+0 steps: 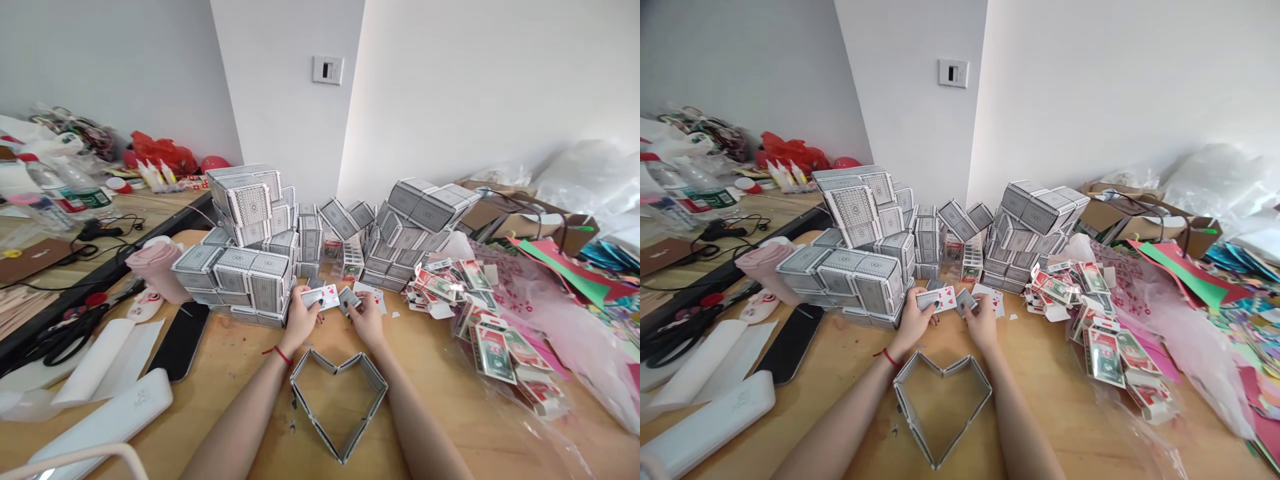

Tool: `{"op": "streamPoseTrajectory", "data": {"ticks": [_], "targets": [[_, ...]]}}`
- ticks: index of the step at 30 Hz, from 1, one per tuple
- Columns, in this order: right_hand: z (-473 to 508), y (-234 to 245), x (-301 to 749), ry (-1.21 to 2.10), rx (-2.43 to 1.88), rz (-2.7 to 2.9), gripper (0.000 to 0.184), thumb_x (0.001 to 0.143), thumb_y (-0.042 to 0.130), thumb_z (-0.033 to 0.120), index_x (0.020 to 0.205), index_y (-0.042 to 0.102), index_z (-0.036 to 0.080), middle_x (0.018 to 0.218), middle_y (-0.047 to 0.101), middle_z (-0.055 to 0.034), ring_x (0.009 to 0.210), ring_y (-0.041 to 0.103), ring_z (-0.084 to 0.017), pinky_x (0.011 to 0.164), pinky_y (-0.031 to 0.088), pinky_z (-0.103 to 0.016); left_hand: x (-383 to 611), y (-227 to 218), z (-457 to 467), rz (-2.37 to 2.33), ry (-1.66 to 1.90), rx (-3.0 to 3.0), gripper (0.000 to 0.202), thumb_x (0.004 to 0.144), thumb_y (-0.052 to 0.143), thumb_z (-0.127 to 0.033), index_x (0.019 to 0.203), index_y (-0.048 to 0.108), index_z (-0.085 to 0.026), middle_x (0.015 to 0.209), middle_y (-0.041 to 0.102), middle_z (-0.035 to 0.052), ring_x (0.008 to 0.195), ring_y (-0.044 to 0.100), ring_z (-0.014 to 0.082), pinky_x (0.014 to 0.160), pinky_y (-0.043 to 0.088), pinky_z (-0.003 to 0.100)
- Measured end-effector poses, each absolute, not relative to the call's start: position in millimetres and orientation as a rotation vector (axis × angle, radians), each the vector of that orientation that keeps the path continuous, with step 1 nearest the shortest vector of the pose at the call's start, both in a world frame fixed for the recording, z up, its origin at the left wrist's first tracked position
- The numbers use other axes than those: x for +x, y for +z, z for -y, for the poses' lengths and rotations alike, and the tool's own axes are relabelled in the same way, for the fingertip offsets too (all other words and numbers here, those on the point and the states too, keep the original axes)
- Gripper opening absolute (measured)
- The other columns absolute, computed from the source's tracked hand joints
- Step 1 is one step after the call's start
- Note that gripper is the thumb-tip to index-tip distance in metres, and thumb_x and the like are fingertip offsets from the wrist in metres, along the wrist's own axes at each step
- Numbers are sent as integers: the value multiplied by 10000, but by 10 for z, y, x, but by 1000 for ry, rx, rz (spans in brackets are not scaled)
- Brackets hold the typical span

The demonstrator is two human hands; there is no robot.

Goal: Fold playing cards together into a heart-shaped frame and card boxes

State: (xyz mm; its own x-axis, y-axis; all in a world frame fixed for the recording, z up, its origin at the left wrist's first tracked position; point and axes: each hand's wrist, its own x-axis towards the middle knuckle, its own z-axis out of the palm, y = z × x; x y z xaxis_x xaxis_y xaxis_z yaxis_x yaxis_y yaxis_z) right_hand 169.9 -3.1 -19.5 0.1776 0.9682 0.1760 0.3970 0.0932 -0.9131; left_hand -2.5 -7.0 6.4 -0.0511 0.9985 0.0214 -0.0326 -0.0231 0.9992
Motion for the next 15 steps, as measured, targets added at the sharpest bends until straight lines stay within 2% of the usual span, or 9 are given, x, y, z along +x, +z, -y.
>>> {"op": "streamPoseTrajectory", "data": {"ticks": [4,7,15], "targets": [[132,-156,1741,967,-1199,1036,600,716,579,327,1241,298,248,916,575,-32,500,575,-125,499,530,-321,-30,102,63,-1126,1229,1116,400,706,532,-106,1033,328,-212,729,557,-26,425,568,112,406,488,251],[260,-105,1762,1091,-1081,952,589,703,608,327,1237,369,263,1046,539,-57,625,607,-144,598,568,-361,-42,115,54,-1089,1177,1150,450,709,535,-110,1108,350,-207,742,578,-12,442,583,117,428,507,259],[333,-93,1726,1183,-1017,970,478,704,627,331,1108,378,273,889,557,-12,616,629,-169,597,573,-381,-46,79,53,-985,1103,1212,375,715,551,-137,1054,400,-192,763,565,-12,455,576,98,440,519,256]]}}
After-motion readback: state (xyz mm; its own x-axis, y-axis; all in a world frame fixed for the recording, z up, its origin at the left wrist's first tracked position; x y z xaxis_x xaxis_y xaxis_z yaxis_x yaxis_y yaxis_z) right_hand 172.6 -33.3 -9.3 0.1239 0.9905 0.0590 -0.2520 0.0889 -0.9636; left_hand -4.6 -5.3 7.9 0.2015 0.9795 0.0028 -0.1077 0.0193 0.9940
